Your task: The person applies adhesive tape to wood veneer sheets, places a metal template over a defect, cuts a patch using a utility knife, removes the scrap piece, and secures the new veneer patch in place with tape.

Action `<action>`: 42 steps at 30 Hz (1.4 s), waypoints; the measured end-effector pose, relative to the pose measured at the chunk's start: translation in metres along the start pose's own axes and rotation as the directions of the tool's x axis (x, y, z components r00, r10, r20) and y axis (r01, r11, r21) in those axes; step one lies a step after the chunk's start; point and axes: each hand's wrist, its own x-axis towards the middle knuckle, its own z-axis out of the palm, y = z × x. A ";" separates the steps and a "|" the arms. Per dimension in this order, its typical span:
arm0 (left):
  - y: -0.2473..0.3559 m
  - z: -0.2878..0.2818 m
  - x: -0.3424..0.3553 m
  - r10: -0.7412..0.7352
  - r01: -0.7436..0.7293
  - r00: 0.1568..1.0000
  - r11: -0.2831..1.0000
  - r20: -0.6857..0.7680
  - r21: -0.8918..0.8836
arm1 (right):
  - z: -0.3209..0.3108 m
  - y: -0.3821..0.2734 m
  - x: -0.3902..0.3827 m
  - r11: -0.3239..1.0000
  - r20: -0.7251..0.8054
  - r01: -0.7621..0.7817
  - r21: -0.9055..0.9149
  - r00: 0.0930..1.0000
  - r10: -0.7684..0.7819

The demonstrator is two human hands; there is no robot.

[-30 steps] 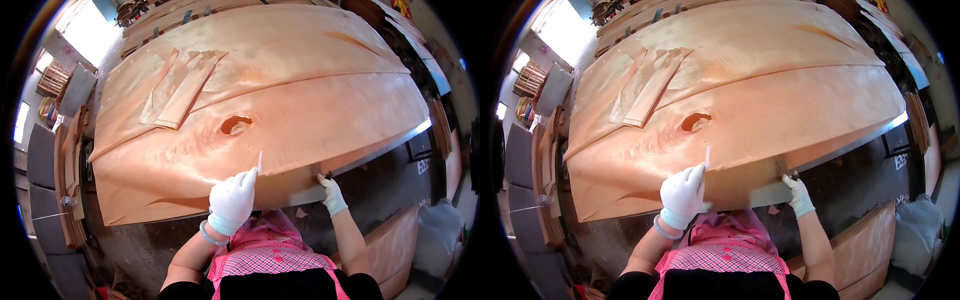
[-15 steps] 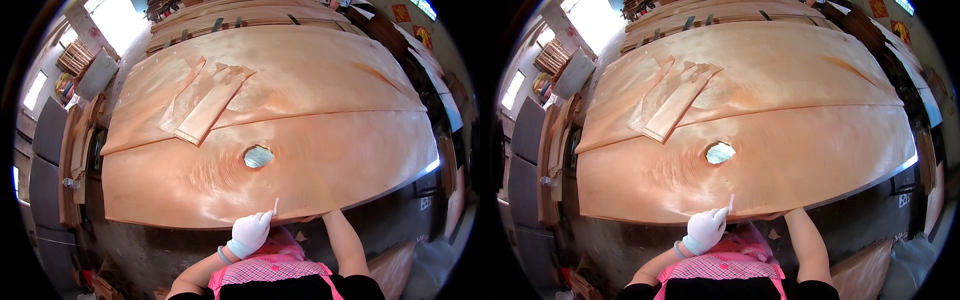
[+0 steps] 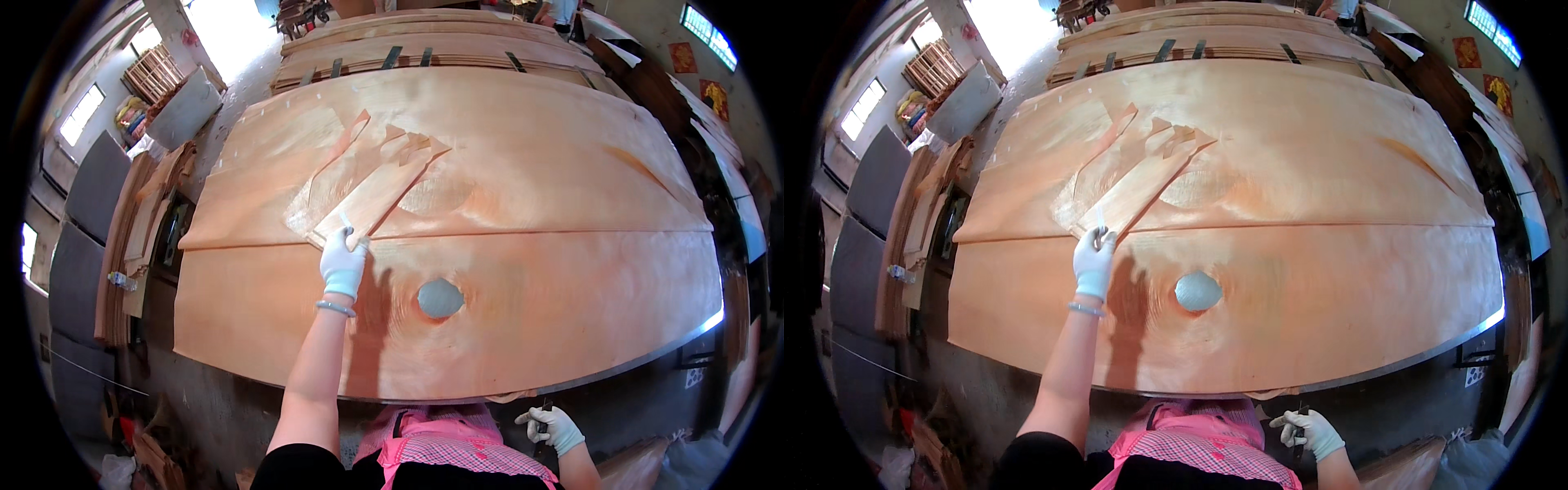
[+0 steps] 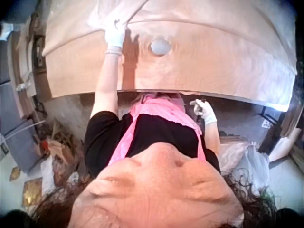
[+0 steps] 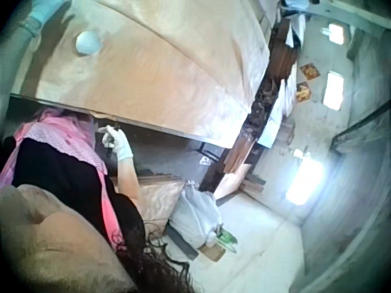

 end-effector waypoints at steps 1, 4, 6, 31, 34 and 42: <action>0.025 0.001 0.008 0.073 -0.076 0.997 0.979 0.026 0.188 | -0.001 -0.005 0.000 0.996 -0.022 0.091 -0.021 0.996 -0.091; -0.007 0.030 0.032 -0.075 -0.119 0.951 0.805 0.299 0.581 | 0.006 -0.022 0.010 0.987 0.017 0.158 -0.035 0.987 -0.157; -0.033 0.034 0.045 -0.065 -0.128 0.956 0.786 0.287 0.604 | 0.011 -0.037 0.013 0.969 0.109 0.219 -0.111 0.972 -0.207; 0.056 -0.057 -0.018 0.616 -0.624 0.778 0.734 0.123 0.268 | 0.054 -0.085 0.071 0.954 0.194 0.188 -0.234 0.970 -0.144; 0.026 -0.038 -0.062 0.516 -0.579 0.801 0.797 0.303 0.175 | 0.065 -0.087 0.071 0.937 0.286 0.193 -0.291 0.952 -0.107; 0.013 -0.028 -0.118 0.020 0.011 0.964 0.993 0.267 -0.116 | 0.122 -0.152 0.072 0.514 0.217 0.444 -0.734 0.871 -0.441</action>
